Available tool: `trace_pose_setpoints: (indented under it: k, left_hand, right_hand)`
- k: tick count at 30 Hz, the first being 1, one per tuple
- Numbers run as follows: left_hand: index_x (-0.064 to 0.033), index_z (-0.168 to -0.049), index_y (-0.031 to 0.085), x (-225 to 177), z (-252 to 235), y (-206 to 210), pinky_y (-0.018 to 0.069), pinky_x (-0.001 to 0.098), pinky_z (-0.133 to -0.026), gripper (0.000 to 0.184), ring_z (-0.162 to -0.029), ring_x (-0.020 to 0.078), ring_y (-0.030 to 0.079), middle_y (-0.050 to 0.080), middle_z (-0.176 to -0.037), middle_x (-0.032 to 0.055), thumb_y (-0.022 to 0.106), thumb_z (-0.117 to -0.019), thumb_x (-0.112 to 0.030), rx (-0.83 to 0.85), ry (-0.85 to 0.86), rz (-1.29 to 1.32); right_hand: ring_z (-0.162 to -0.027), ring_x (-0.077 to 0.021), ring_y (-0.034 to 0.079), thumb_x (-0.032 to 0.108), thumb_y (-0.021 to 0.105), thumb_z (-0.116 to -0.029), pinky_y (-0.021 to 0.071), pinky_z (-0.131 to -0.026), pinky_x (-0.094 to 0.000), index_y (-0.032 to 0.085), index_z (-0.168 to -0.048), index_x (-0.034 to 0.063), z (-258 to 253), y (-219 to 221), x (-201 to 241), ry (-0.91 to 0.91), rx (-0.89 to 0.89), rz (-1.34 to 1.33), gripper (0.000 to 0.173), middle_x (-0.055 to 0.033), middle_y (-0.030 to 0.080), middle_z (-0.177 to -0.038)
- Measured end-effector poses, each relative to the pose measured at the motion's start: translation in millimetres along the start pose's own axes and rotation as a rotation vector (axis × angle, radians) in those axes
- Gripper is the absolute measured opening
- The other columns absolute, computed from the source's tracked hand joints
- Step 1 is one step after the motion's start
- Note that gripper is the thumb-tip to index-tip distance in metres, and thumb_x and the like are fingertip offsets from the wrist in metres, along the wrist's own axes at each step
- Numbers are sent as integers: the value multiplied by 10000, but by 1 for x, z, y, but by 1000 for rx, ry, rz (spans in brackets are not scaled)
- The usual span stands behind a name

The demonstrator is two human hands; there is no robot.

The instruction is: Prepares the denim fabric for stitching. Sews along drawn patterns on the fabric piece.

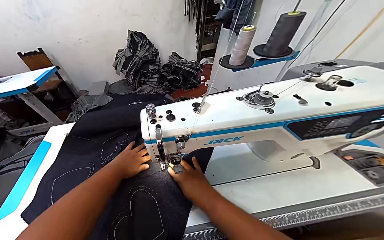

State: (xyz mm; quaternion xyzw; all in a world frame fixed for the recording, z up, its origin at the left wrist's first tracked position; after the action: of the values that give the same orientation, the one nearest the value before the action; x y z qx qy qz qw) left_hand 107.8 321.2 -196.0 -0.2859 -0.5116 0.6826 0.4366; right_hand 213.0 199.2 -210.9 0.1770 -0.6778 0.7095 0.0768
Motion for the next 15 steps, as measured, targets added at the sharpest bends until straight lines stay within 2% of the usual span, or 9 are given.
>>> trace_pose_setpoints:
  k: [1, 2, 4, 5, 6, 8, 9, 12, 15]
  left_hand:
    - [-177, -1474, 568, 6, -1, 6, 63, 655, -1236, 457, -1569, 311, 221, 409, -1627, 76, 435, -1088, -383, -4, 37, 7]
    - [-155, -1496, 543, 10, -3, 10, -4, 657, -1235, 480, -1581, 313, 177, 377, -1644, 86, 415, -1093, -383, -12, 50, 46]
    - [-138, -1509, 523, 18, -5, 15, -37, 642, -1237, 508, -1588, 302, 154, 368, -1649, 81, 399, -1091, -398, -38, 42, 128]
    - [-138, -1514, 515, 20, -5, 18, -30, 636, -1239, 518, -1589, 299, 150, 365, -1651, 76, 398, -1088, -408, -44, 37, 154]
    - [-141, -1517, 511, 21, -3, 21, -8, 636, -1241, 520, -1586, 307, 158, 366, -1651, 72, 412, -1084, -412, -67, 33, 172]
    - [-151, -1523, 504, 19, 6, 26, 42, 645, -1240, 526, -1575, 328, 197, 375, -1646, 75, 451, -1074, -419, -154, 5, 209]
    - [-167, -1546, 474, 18, 11, 28, 43, 640, -1241, 541, -1579, 323, 185, 349, -1661, 68, 449, -1073, -428, -176, -37, 227]
    - [-202, -1606, 362, 1, 32, 39, 29, 670, -1227, 578, -1593, 328, 104, 249, -1702, 61, 410, -1085, -447, -173, -289, 329]
    - [-175, -1664, 114, -51, 60, 41, -1, 762, -1175, 653, -1577, 437, -64, -8, -1731, 147, 327, -1108, -444, 67, -559, 444]
  right_hand:
    - [-1462, -362, 436, 165, 525, -1034, 216, -1168, -738, 645, -1377, 119, 12, 2, 21, -91, -102, -13, 366, -91, 590, -1477]
    - [-1410, -365, 505, 251, 620, -986, 302, -1129, -738, 676, -1337, 114, 27, 5, 47, -229, -195, -29, 380, -88, 628, -1433]
    - [-1441, -374, 467, 376, 721, -927, 296, -1119, -752, 652, -1378, 119, 53, 25, 91, -462, -123, -111, 524, -70, 593, -1481]
    - [-1448, -391, 452, 365, 726, -924, 290, -1104, -767, 651, -1379, 116, 62, 36, 103, -542, -98, -112, 525, -68, 588, -1488]
    - [-1416, -380, 495, 336, 723, -926, 349, -1082, -741, 687, -1327, 125, 68, 39, 107, -589, -135, -92, 455, -55, 625, -1444]
    - [-1298, -317, 616, 168, 705, -923, 483, -1032, -614, 767, -1124, 131, 74, 32, 103, -620, -233, -99, 214, -26, 727, -1272]
    - [-1267, -291, 639, 84, 675, -920, 496, -1032, -575, 779, -1057, 126, 76, 25, 95, -620, -236, -121, 177, -16, 748, -1218]
    - [-1282, -299, 632, 3, 633, -927, 369, -1144, -632, 800, -1005, 83, 80, -3, 43, -516, -68, -235, 201, -40, 765, -1178]
    - [-1294, -349, 616, -24, 640, -920, 294, -1147, -711, 807, -996, 54, 77, -42, -43, -256, 14, -168, 200, -89, 762, -1173]
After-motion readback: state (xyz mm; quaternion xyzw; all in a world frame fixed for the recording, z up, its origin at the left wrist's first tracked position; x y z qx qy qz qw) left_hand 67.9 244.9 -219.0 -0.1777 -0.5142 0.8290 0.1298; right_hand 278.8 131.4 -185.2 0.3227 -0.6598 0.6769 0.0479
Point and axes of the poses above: each hand's wrist, its own z-axis away from the middle knuckle, its own y-axis out of the palm, x = y × z, the point moved 9 cm from there along -z, towards the middle knuckle
